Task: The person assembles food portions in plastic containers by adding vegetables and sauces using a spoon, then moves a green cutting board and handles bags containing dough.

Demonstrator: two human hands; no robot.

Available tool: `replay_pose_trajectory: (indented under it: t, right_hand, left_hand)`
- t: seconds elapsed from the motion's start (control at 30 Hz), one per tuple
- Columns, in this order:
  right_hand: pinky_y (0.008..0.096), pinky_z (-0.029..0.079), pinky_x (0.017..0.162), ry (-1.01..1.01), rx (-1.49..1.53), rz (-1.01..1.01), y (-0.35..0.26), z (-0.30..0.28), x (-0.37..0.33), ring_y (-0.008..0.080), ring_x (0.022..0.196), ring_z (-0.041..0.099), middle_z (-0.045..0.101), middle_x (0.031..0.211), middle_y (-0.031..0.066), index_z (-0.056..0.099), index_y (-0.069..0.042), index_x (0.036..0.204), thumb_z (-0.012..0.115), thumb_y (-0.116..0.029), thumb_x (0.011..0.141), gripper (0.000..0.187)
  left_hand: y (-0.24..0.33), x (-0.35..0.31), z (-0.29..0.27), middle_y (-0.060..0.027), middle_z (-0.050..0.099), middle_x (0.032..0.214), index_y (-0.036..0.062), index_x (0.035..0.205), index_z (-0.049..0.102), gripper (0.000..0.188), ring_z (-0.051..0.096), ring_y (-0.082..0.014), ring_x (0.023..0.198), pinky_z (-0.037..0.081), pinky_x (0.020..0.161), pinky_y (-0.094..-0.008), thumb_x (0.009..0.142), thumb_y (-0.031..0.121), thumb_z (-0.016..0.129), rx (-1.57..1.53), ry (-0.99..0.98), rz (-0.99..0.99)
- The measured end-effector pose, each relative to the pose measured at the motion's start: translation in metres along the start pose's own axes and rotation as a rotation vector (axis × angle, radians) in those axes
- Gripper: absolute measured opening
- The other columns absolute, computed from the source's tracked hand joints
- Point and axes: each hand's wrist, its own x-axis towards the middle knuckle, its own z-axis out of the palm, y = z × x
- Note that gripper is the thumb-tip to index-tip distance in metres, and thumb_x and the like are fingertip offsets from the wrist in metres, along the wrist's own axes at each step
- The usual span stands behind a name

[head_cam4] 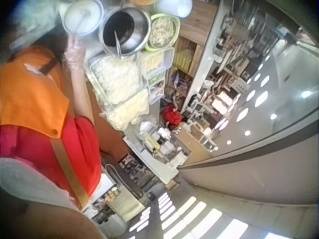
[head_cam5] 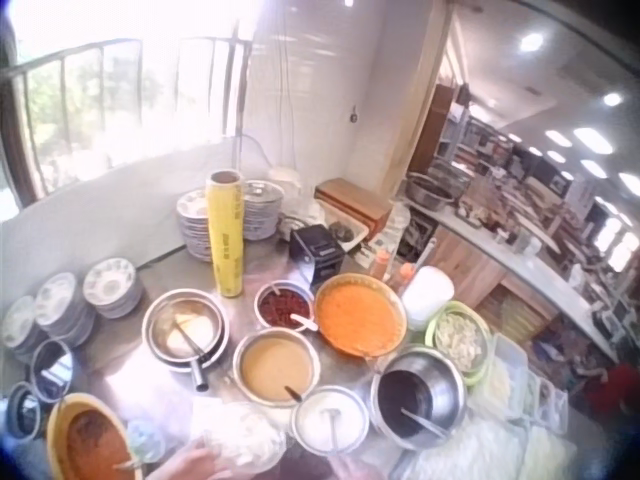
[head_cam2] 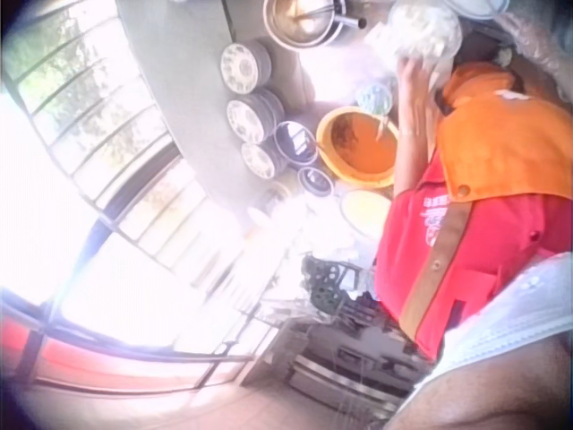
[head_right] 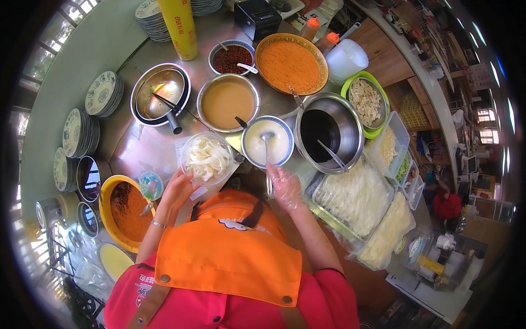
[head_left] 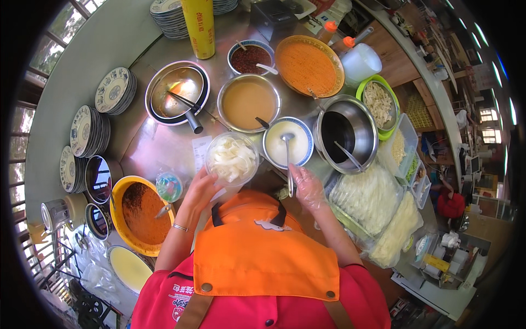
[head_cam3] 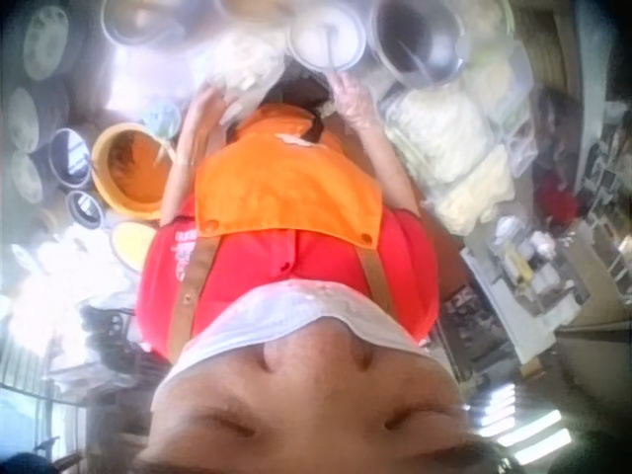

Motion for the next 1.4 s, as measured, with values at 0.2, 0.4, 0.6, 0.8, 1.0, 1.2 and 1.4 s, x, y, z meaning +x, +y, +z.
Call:
replay_pose_trajectory:
  t: [0.2, 0.4, 0.6, 0.8, 1.0, 1.2, 1.4]
  right_hand:
    - [0.0435, 0.054, 0.079, 0.215, 0.114, 0.087, -0.032, -0.011, 0.124, 0.0345, 0.09, 0.065, 0.063, 0.109, 0.019, 0.064, -0.003, 0.117, 0.06, -0.019, 0.089, 0.032]
    - [0.0432, 0.054, 0.081, -0.201, -0.151, 0.188, -0.034, 0.025, 0.205, 0.0351, 0.093, 0.066, 0.062, 0.115, 0.0204, 0.07, -0.002, 0.102, 0.062, -0.038, 0.089, 0.039]
    - [0.0482, 0.051, 0.083, -0.012, 0.264, 0.258, -0.011, 0.041, 0.207, 0.0428, 0.093, 0.063, 0.064, 0.099, 0.0259, 0.064, 0.0, 0.098, 0.057, -0.022, 0.09, 0.024]
    - [0.0473, 0.05, 0.08, 0.326, 0.448, 0.197, -0.009, 0.03, 0.201, 0.0399, 0.091, 0.063, 0.065, 0.096, 0.0196, 0.064, -0.005, 0.101, 0.06, -0.006, 0.088, 0.014]
    - [0.0352, 0.052, 0.064, 0.435, 0.477, 0.186, 0.012, 0.039, 0.202, 0.0226, 0.067, 0.062, 0.064, 0.095, 0.0139, 0.064, -0.005, 0.107, 0.058, -0.007, 0.093, 0.016]
    - [0.0288, 0.054, 0.047, 0.323, 0.973, 0.421, 0.015, 0.062, 0.196, 0.012, 0.049, 0.058, 0.061, 0.081, 0.0082, 0.064, 0.0, 0.106, 0.053, -0.002, 0.095, 0.015]
    - [0.0291, 0.057, 0.049, 0.337, 1.224, 0.574, 0.018, 0.05, 0.186, 0.0108, 0.051, 0.056, 0.054, 0.07, 0.0036, 0.064, 0.001, 0.106, 0.053, -0.004, 0.097, 0.015]
  left_hand:
    - [-0.003, -0.009, -0.011, -0.0174, 0.048, 0.143, -0.0023, 0.143, 0.038, 0.061, 0.048, -0.0307, 0.132, 0.041, 0.109, -0.0457, 0.088, 0.01, 0.061, -0.06, 0.042, 0.038]
    - [-0.004, -0.004, -0.016, -0.0185, 0.048, 0.142, -0.0029, 0.141, 0.039, 0.057, 0.049, -0.0308, 0.131, 0.043, 0.109, -0.046, 0.09, 0.008, 0.06, -0.089, 0.069, 0.04]
    - [0.001, 0.001, -0.013, -0.0181, 0.049, 0.142, -0.003, 0.141, 0.038, 0.057, 0.05, -0.0304, 0.131, 0.043, 0.109, -0.046, 0.089, 0.008, 0.059, -0.094, 0.074, 0.063]
    - [0.005, 0.009, -0.012, -0.0175, 0.05, 0.141, -0.0025, 0.142, 0.038, 0.058, 0.052, -0.0297, 0.129, 0.044, 0.107, -0.0457, 0.089, 0.008, 0.06, -0.067, 0.068, 0.063]
    - [0.004, 0.017, -0.013, -0.0164, 0.051, 0.141, -0.0007, 0.143, 0.039, 0.059, 0.053, -0.0289, 0.128, 0.046, 0.106, -0.0444, 0.09, 0.009, 0.061, -0.086, 0.058, 0.064]
    - [0.007, 0.02, -0.011, -0.0158, 0.052, 0.141, -0.0004, 0.142, 0.04, 0.057, 0.054, -0.0282, 0.127, 0.047, 0.105, -0.0423, 0.091, 0.011, 0.063, -0.093, 0.058, 0.066]
    - [0.012, 0.021, -0.009, -0.0157, 0.052, 0.14, -0.0007, 0.14, 0.041, 0.053, 0.052, -0.0278, 0.128, 0.046, 0.106, -0.0426, 0.093, 0.012, 0.062, -0.091, 0.082, 0.087]
